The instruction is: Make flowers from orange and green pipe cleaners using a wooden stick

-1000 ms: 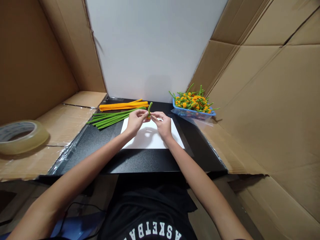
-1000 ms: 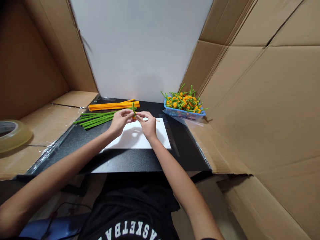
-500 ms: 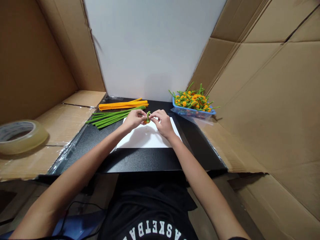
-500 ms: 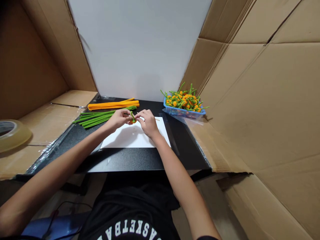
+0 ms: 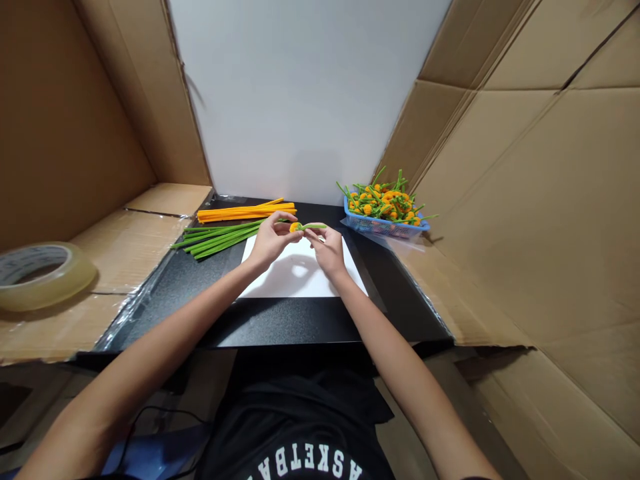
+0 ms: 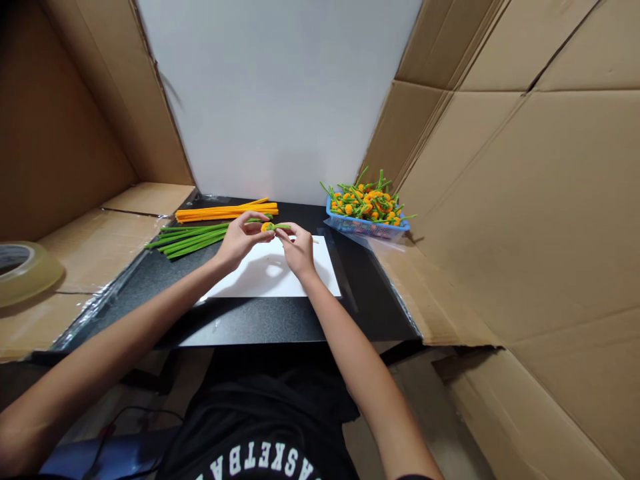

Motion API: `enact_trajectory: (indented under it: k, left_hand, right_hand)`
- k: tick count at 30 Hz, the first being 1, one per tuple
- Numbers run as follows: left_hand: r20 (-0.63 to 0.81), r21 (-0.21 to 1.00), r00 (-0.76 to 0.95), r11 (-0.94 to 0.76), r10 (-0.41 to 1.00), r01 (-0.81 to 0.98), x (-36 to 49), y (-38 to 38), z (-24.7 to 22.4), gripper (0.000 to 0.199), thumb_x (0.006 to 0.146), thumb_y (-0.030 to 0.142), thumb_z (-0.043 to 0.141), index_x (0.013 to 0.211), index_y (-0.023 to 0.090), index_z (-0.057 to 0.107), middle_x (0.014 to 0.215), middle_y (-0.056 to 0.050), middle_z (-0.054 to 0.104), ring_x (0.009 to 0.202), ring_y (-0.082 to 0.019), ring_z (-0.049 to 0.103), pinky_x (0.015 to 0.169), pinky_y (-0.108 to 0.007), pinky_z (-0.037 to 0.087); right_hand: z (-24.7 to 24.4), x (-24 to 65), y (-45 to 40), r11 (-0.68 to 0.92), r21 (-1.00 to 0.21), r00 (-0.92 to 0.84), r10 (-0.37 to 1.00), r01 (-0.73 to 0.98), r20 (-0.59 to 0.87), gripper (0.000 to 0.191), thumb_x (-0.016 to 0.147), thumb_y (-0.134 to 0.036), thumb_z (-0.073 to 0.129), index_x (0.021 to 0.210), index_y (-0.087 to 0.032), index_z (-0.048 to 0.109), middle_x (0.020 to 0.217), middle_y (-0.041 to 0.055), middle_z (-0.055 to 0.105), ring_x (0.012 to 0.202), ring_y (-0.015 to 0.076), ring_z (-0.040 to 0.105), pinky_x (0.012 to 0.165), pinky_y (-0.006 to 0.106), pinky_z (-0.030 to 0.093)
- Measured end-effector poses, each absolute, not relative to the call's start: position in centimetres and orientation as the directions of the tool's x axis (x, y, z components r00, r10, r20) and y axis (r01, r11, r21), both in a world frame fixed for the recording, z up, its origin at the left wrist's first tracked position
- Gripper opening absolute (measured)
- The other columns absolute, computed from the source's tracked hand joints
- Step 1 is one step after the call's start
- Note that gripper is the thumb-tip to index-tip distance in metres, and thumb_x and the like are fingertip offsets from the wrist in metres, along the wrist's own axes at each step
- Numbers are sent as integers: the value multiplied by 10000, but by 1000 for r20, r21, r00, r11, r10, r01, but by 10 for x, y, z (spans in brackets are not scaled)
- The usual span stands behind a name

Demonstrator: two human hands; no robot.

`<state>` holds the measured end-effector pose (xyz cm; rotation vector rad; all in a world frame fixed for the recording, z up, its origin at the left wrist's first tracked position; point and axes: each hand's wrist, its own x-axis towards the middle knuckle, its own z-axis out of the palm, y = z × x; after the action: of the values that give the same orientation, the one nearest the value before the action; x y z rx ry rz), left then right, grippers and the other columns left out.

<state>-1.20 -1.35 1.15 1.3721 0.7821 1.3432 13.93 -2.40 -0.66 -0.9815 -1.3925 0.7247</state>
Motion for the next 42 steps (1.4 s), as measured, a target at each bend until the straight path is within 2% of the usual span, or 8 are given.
enact_trajectory:
  k: [5, 11, 19, 23, 26, 37, 40, 42]
  left_hand:
    - [534, 844, 101, -537, 840, 7, -11, -18, 5, 255, 756, 296, 764, 957, 169, 674, 777, -25, 719, 698, -137, 683, 688, -249, 559]
    - [767, 573, 143, -768, 626, 288, -13, -21, 6, 144, 864, 220, 659, 981, 183, 733, 888, -27, 761, 690, -101, 680, 711, -208, 570]
    - [787, 574, 54, -762, 614, 300, -14, -18, 1, 169, 840, 206, 683, 997, 163, 730, 895, -33, 765, 705, -104, 692, 724, -221, 593]
    - [784, 582, 36, -753, 620, 308, -15, -17, -2, 182, 845, 229, 689, 1014, 171, 724, 883, -23, 757, 722, -105, 692, 743, -228, 600]
    - [788, 569, 64, -763, 613, 307, -14, -17, -6, 183, 858, 233, 681, 1025, 170, 717, 904, -30, 757, 742, -110, 698, 749, -234, 602]
    - [885, 294, 157, -789, 438, 540, -12, -16, -8, 93, 876, 212, 629, 920, 164, 696, 888, -69, 771, 691, -151, 707, 674, -269, 563]
    - [876, 299, 167, -780, 453, 550, -12, -17, -8, 104, 869, 225, 629, 906, 162, 704, 865, -75, 770, 691, -163, 706, 680, -285, 561]
    - [847, 379, 147, -775, 510, 506, -11, -18, -8, 125, 851, 243, 652, 917, 158, 715, 868, -73, 772, 675, -158, 704, 677, -280, 567]
  right_hand:
    - [-8, 138, -23, 429, -900, 105, 894, 76, 436, 324, 776, -480, 717, 869, -170, 732, 870, 62, 721, 798, 182, 619, 636, 274, 456]
    - [-5, 138, -25, 439, -896, 107, 889, 71, 445, 309, 756, -467, 734, 861, -177, 713, 858, 57, 709, 812, 190, 626, 701, 304, 490]
    - [-5, 134, -30, 340, -940, 154, 927, 30, 341, 377, 703, -477, 756, 914, -182, 650, 846, 35, 674, 784, 172, 617, 601, 255, 477]
    - [-3, 130, -34, 272, -961, 88, 959, -43, 268, 337, 707, -472, 749, 837, -166, 693, 783, 24, 661, 726, 144, 586, 575, 234, 458]
    - [-2, 125, -36, 281, -955, 157, 951, -95, 265, 329, 702, -457, 757, 847, -164, 726, 782, 32, 686, 711, 141, 584, 576, 239, 456]
    - [-11, 122, -31, 420, -907, 324, 855, 24, 404, 278, 735, -428, 743, 810, -160, 750, 854, 76, 747, 762, 197, 659, 626, 295, 510]
    - [-12, 123, -31, 448, -891, 315, 839, 65, 445, 245, 754, -402, 730, 812, -165, 749, 858, 69, 750, 770, 197, 666, 655, 301, 523]
    - [-12, 123, -31, 463, -883, 303, 834, 73, 462, 231, 757, -389, 728, 801, -163, 746, 840, 68, 748, 755, 194, 666, 665, 305, 526]
